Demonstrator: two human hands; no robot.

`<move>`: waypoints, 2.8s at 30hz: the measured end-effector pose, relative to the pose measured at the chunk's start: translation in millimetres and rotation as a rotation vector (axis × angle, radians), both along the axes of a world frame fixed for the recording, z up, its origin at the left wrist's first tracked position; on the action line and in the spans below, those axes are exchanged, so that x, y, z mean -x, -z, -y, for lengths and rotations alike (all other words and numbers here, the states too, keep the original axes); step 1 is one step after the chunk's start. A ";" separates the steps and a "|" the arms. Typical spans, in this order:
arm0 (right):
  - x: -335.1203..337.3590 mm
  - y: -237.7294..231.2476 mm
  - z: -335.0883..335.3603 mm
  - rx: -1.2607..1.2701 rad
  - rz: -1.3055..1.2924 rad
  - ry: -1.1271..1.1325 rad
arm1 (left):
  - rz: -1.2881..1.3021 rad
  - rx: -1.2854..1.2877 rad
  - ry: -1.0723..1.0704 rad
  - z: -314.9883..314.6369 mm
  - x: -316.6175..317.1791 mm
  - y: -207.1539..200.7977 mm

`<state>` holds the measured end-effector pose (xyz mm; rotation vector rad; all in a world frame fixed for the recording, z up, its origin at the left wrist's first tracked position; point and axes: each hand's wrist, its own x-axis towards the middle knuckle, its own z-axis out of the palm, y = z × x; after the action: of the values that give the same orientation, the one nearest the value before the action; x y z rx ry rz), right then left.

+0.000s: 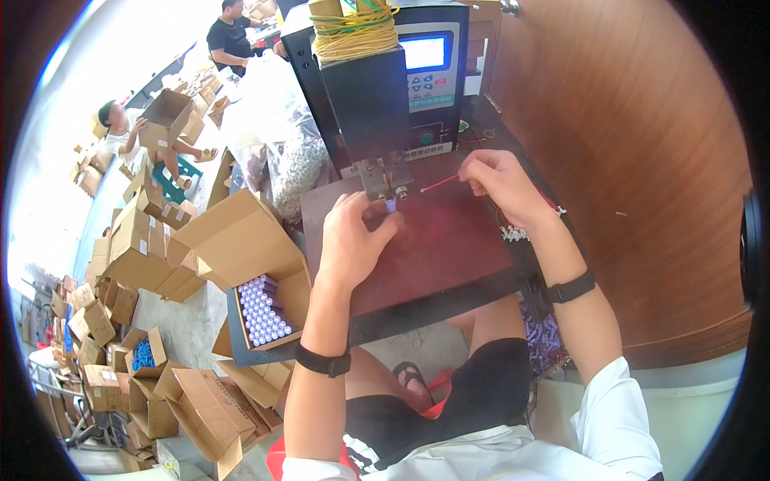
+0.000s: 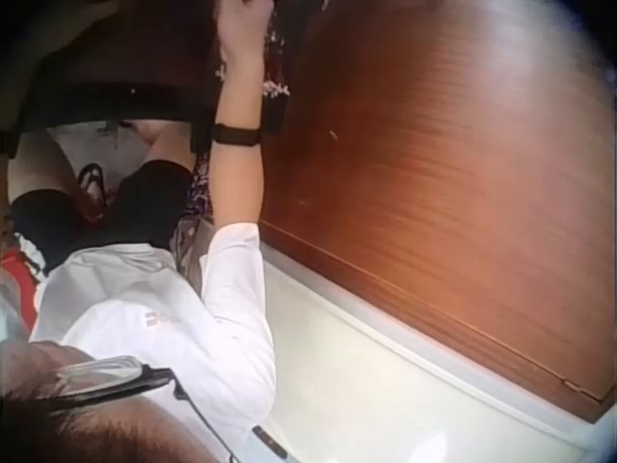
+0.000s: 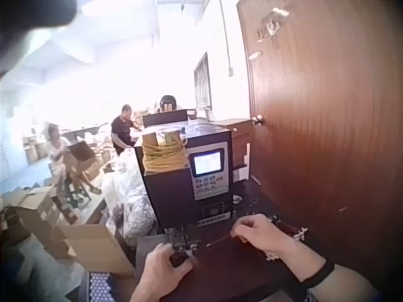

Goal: The person picks up a battery from a box, positions a wire against the terminal, and uses a spot welder to attach them. This process is repeated for several batteries, which are then placed back into a separate box.

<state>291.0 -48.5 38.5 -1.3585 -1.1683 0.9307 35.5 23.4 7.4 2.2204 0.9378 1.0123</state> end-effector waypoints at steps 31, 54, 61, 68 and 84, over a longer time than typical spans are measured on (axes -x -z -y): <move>54.2 35.0 15.1 -0.161 0.087 0.133 | 0.103 0.139 -0.040 2.7 -0.8 -2.5; 55.2 36.3 11.4 -0.195 0.143 0.161 | -0.052 0.004 0.002 6.0 -5.6 -6.8; 56.6 33.8 13.3 -0.211 0.117 0.151 | -0.016 -0.004 0.004 6.8 -3.6 -8.7; 41.4 19.3 46.4 -0.251 0.025 0.143 | -0.069 -0.037 0.098 9.0 -3.4 -4.9; -123.3 86.9 246.6 0.149 0.509 0.562 | -0.017 -0.012 0.114 10.9 -5.5 -11.3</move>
<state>414.3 -295.1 -48.4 -1.9831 -0.9985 0.2734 41.0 12.5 18.7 2.2674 0.8049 0.9509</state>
